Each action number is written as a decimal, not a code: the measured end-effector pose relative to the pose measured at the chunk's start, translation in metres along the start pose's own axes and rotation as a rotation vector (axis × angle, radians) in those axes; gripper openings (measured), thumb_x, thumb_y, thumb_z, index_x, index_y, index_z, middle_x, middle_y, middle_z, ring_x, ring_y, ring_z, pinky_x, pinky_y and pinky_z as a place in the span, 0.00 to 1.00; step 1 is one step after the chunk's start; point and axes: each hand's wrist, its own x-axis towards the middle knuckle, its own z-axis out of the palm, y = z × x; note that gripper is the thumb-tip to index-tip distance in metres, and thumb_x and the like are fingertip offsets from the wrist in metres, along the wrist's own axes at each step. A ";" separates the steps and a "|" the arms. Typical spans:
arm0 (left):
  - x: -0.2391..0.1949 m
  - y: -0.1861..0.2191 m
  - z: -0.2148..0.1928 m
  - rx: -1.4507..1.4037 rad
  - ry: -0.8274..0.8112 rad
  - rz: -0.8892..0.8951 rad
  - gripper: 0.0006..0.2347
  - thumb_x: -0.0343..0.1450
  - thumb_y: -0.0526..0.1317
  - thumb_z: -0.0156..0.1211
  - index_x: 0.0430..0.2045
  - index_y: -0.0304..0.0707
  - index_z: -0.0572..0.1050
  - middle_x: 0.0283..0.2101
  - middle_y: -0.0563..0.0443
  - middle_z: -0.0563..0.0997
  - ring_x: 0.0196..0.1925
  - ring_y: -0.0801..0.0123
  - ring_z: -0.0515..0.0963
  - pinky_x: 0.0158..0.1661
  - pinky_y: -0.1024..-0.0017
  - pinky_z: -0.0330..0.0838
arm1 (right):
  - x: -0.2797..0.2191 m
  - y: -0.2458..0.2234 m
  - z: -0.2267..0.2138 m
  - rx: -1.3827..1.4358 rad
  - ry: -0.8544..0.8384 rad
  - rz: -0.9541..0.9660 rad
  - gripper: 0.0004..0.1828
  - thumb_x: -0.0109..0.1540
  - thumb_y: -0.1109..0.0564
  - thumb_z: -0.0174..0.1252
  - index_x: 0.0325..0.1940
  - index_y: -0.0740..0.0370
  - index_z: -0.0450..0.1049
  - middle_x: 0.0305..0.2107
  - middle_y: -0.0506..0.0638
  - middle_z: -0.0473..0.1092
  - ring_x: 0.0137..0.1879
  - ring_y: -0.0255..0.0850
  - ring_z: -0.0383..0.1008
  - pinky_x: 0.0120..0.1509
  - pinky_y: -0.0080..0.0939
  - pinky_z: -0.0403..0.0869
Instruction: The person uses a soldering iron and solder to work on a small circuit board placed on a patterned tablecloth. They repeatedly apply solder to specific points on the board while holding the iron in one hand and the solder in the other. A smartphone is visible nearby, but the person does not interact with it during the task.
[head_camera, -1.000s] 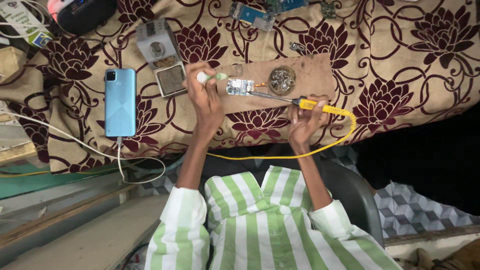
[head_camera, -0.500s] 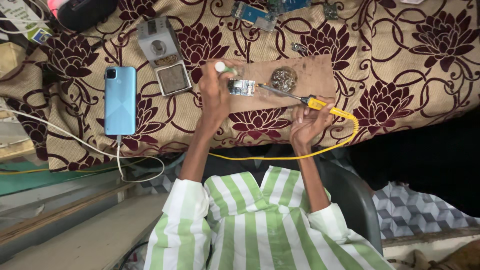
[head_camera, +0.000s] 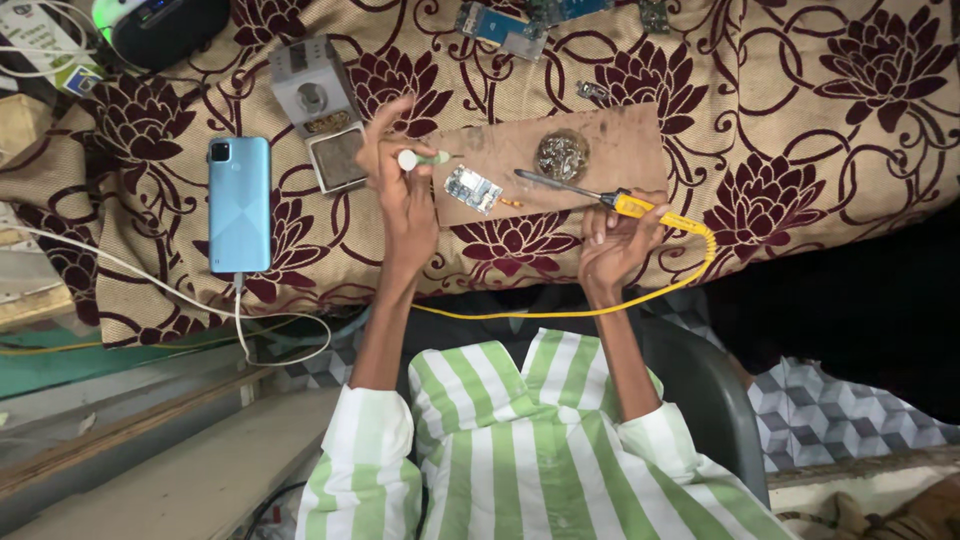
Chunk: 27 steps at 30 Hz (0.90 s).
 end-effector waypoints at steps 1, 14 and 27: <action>-0.001 0.001 -0.002 -0.015 0.040 -0.017 0.13 0.84 0.43 0.43 0.39 0.30 0.69 0.57 0.36 0.67 0.52 0.57 0.69 0.54 0.62 0.70 | -0.001 0.000 0.000 -0.002 0.002 0.004 0.21 0.75 0.38 0.45 0.52 0.59 0.61 0.26 0.50 0.58 0.22 0.37 0.54 0.26 0.36 0.56; -0.058 0.003 0.005 -0.154 0.078 -0.223 0.15 0.83 0.49 0.46 0.44 0.30 0.66 0.47 0.49 0.71 0.45 0.69 0.74 0.47 0.70 0.74 | 0.001 -0.002 0.000 0.022 0.019 0.030 0.21 0.74 0.37 0.46 0.49 0.58 0.62 0.24 0.49 0.57 0.22 0.37 0.54 0.26 0.37 0.55; -0.018 -0.001 0.019 0.021 0.194 -0.152 0.14 0.83 0.46 0.42 0.42 0.32 0.71 0.43 0.46 0.76 0.44 0.62 0.73 0.49 0.64 0.67 | 0.001 -0.002 0.002 0.013 0.043 0.032 0.21 0.72 0.37 0.47 0.50 0.57 0.62 0.24 0.50 0.58 0.21 0.37 0.55 0.25 0.36 0.55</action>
